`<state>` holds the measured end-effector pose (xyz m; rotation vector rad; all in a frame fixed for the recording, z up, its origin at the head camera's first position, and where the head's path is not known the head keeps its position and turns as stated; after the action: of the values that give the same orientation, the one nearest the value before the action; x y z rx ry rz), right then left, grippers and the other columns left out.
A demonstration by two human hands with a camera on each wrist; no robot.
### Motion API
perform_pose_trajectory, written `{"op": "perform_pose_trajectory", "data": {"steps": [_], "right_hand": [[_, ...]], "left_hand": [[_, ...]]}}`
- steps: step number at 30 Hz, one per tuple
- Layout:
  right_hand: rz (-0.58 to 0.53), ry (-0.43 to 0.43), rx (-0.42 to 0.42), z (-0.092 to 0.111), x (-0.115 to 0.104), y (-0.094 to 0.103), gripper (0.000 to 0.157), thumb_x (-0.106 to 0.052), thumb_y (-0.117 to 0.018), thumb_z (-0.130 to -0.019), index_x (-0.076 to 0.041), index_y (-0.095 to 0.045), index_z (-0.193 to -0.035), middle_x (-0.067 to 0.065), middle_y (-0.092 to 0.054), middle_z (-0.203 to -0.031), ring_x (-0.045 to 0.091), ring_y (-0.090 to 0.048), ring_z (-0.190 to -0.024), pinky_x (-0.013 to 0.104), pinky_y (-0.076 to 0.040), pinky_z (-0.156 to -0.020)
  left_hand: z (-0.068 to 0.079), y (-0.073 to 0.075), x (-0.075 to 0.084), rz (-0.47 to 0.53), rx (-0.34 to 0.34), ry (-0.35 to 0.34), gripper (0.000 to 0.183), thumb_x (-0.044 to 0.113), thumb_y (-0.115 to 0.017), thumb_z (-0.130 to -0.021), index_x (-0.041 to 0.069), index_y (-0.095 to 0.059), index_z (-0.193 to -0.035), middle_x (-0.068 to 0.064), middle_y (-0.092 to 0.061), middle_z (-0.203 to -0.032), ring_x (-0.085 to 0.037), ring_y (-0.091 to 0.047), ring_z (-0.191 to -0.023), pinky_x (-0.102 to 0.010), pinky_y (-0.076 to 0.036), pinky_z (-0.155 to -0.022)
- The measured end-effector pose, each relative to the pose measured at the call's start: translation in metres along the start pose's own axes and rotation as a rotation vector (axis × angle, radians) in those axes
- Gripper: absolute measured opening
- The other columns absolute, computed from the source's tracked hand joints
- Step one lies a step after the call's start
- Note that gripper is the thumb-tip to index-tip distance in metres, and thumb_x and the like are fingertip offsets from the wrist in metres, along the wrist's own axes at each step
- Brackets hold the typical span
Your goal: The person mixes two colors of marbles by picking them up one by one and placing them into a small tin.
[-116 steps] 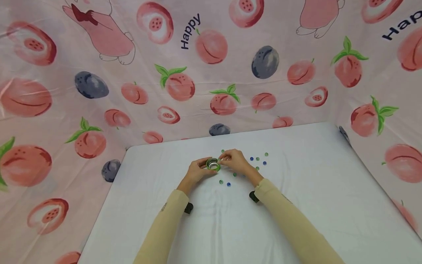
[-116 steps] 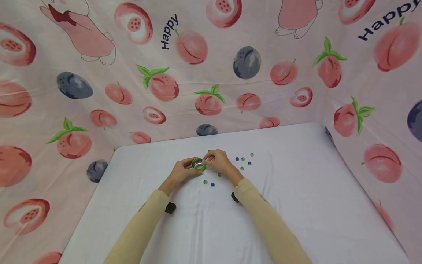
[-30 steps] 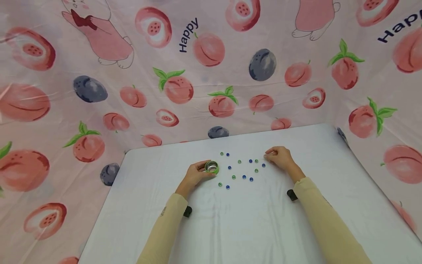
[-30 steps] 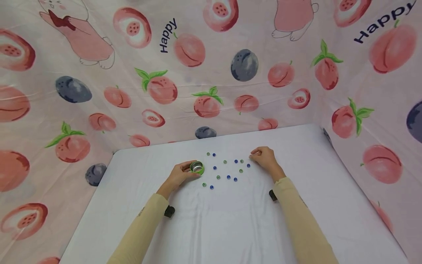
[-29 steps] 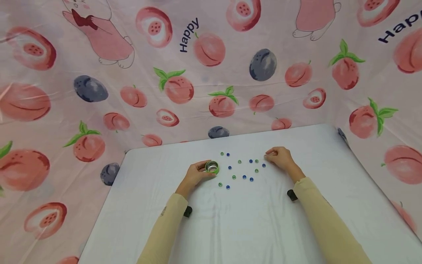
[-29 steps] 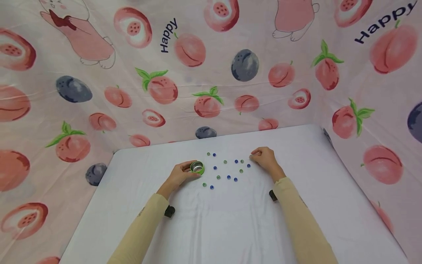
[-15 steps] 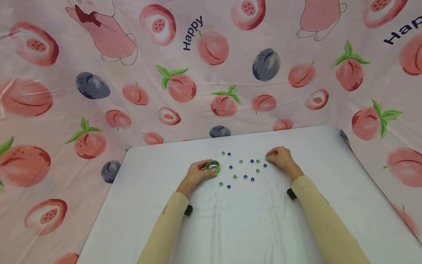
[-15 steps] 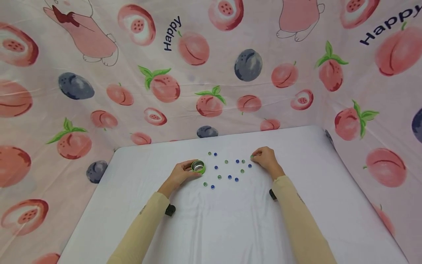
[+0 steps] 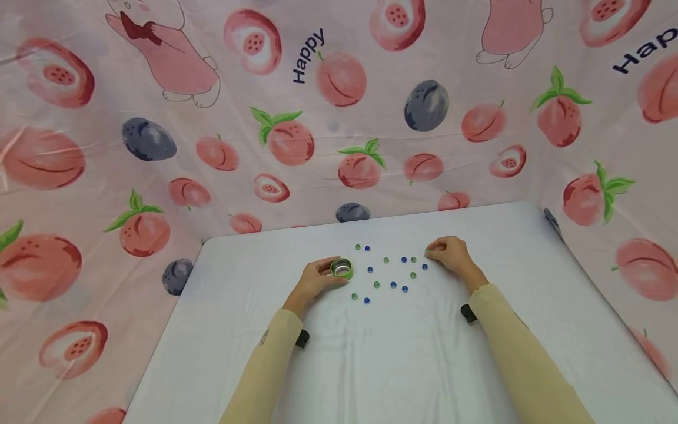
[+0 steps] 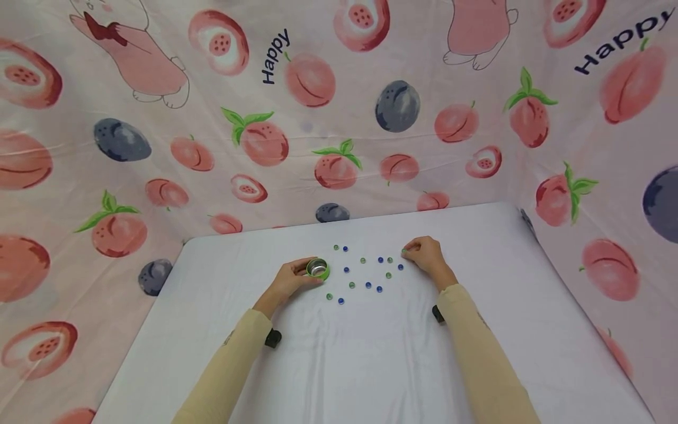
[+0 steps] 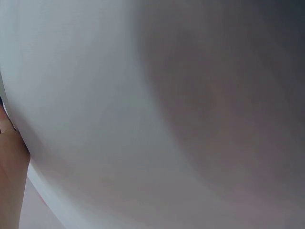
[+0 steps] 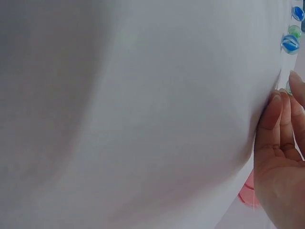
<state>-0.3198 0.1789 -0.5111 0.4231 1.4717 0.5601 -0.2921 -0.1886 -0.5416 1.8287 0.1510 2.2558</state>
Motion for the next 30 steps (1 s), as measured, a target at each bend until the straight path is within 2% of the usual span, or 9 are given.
{"op": "perform_pose_trajectory", "data": {"steps": [14,23,30], "right_hand": [[-0.027,0.008,-0.003,-0.003,-0.018,-0.007,0.025,-0.013,-0.076,-0.098,0.006,-0.074,-0.114,0.008,-0.066,-0.084,0.016,-0.056,-0.076,0.020,-0.047,-0.064],[-0.070,0.019,-0.029,-0.008,-0.033,-0.025,0.024,-0.013,-0.077,-0.098,0.005,-0.075,-0.113,0.005,-0.065,-0.081,0.012,-0.057,-0.069,0.019,-0.048,-0.063],[-0.061,0.038,-0.046,-0.009,-0.048,-0.042,0.023,-0.015,-0.077,-0.098,0.003,-0.076,-0.113,0.003,-0.063,-0.078,0.012,-0.056,-0.067,0.022,-0.047,-0.062]], "left_hand": [[0.003,-0.001,0.003,0.015,0.002,-0.003,0.063,-0.005,-0.087,-0.081,0.006,-0.067,-0.141,-0.013,-0.066,-0.144,-0.027,-0.065,-0.132,-0.040,-0.048,-0.116],[0.003,0.000,0.002,0.014,-0.007,-0.009,0.064,-0.004,-0.087,-0.082,0.006,-0.067,-0.142,-0.013,-0.065,-0.145,-0.028,-0.064,-0.132,-0.034,-0.052,-0.112],[0.000,-0.001,0.000,0.014,0.000,-0.008,0.065,-0.004,-0.088,-0.081,0.007,-0.067,-0.141,-0.012,-0.065,-0.145,-0.027,-0.064,-0.132,-0.035,-0.051,-0.112]]}}
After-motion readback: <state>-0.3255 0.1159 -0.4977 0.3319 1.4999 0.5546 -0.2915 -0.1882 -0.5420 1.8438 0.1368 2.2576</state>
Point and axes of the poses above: each hand's wrist, its own z-axis away from the middle knuckle, its own y-axis out of the back of the hand, x = y × z, the point moved 3 cm from there along -z, towards the middle knuckle
